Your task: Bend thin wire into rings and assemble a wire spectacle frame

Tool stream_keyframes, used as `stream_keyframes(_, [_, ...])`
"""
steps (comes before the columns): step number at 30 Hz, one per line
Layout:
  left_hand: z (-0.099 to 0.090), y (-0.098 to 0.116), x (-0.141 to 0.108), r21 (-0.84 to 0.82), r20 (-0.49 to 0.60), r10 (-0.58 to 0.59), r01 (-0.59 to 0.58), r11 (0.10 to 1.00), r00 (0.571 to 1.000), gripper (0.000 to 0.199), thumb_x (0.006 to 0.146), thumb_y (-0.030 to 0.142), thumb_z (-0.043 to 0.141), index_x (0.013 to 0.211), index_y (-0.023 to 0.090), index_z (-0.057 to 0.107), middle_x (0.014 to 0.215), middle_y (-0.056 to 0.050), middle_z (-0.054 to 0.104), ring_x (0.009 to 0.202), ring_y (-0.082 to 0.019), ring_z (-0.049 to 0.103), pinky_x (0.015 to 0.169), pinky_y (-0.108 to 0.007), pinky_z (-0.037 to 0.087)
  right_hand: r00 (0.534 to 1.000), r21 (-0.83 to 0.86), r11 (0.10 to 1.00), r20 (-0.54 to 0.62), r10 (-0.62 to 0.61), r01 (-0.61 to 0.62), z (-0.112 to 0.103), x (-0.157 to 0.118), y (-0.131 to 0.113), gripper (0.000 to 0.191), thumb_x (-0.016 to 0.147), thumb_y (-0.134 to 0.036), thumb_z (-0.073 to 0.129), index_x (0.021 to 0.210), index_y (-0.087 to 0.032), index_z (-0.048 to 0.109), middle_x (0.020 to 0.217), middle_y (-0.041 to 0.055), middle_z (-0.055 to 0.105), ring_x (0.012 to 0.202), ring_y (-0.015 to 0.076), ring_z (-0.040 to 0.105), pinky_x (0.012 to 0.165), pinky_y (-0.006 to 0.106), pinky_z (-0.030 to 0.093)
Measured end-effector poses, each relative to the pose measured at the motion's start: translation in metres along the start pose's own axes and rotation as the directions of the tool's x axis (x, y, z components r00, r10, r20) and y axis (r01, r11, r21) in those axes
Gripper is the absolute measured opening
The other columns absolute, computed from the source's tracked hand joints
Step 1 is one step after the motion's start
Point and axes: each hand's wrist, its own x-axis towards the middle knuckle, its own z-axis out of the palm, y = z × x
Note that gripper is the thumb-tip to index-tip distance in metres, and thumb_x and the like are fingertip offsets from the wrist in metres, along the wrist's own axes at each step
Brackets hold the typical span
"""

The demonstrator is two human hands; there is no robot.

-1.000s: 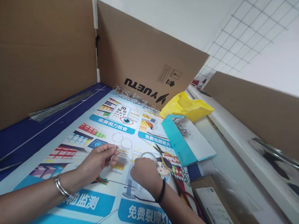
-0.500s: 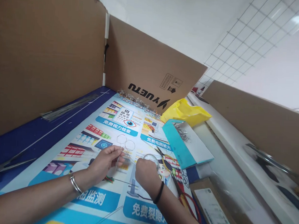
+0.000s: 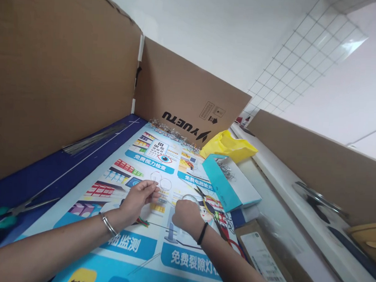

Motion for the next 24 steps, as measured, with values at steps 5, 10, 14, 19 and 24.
stream_keyframes(5, [0.002,-0.004,0.001,0.002,0.027,0.013,-0.013,1.0,1.0,0.024,0.068,0.031,0.073,0.076,0.013,0.061,0.076,-0.006,0.068,0.07,-0.015,0.066,0.064,-0.025,0.051,0.988,0.157,0.988,-0.155,0.015,0.009,0.005,-0.005,0.004,0.013,0.066,-0.013,0.051,0.069,-0.017,0.063,0.068,0.0078,0.068,0.063,0.0181,0.062,0.052,0.024,0.032])
stream_keyframes(10, [0.004,-0.005,-0.003,0.092,0.081,0.066,-0.074,0.993,0.994,0.022,0.067,0.031,0.073,0.071,0.012,0.062,0.072,-0.005,0.067,0.068,-0.014,0.062,0.068,-0.024,0.048,0.941,0.339,0.933,-0.339,0.002,0.12,0.016,0.007,-0.012,0.012,0.071,-0.013,0.047,0.071,-0.019,0.058,0.056,-0.0015,0.059,0.053,0.0119,0.053,0.051,0.021,0.03])
stream_keyframes(14, [0.0,-0.008,-0.003,0.243,0.138,0.157,-0.187,0.952,0.978,0.016,0.073,0.029,0.067,0.077,0.014,0.065,0.079,-0.004,0.068,0.076,-0.015,0.061,0.072,-0.025,0.047,0.895,0.442,0.864,-0.445,-0.02,0.239,0.026,0.018,-0.026,0.009,0.073,-0.015,0.047,0.068,-0.019,0.054,0.054,-0.0047,0.051,0.051,0.0095,0.048,0.051,0.019,0.03])
stream_keyframes(19, [-0.005,-0.015,0.001,0.327,0.147,0.158,-0.199,0.924,0.976,0.014,0.074,0.027,0.062,0.082,0.015,0.064,0.085,-0.006,0.068,0.082,-0.019,0.062,0.077,-0.029,0.047,0.866,0.531,0.798,-0.5,0.023,0.286,0.034,0.02,-0.031,0.011,0.072,-0.016,0.047,0.063,-0.02,0.051,0.053,-0.0049,0.048,0.049,0.0094,0.045,0.051,0.02,0.029])
stream_keyframes(24, [-0.004,-0.018,0.001,0.35,0.16,0.118,-0.169,0.921,0.98,0.015,0.072,0.024,0.062,0.084,0.014,0.065,0.091,-0.009,0.069,0.086,-0.021,0.063,0.081,-0.032,0.048,0.872,0.599,0.751,-0.486,0.066,0.277,0.036,0.018,-0.03,0.013,0.07,-0.015,0.048,0.059,-0.02,0.05,0.049,-0.0053,0.045,0.047,0.0093,0.042,0.048,0.02,0.027])
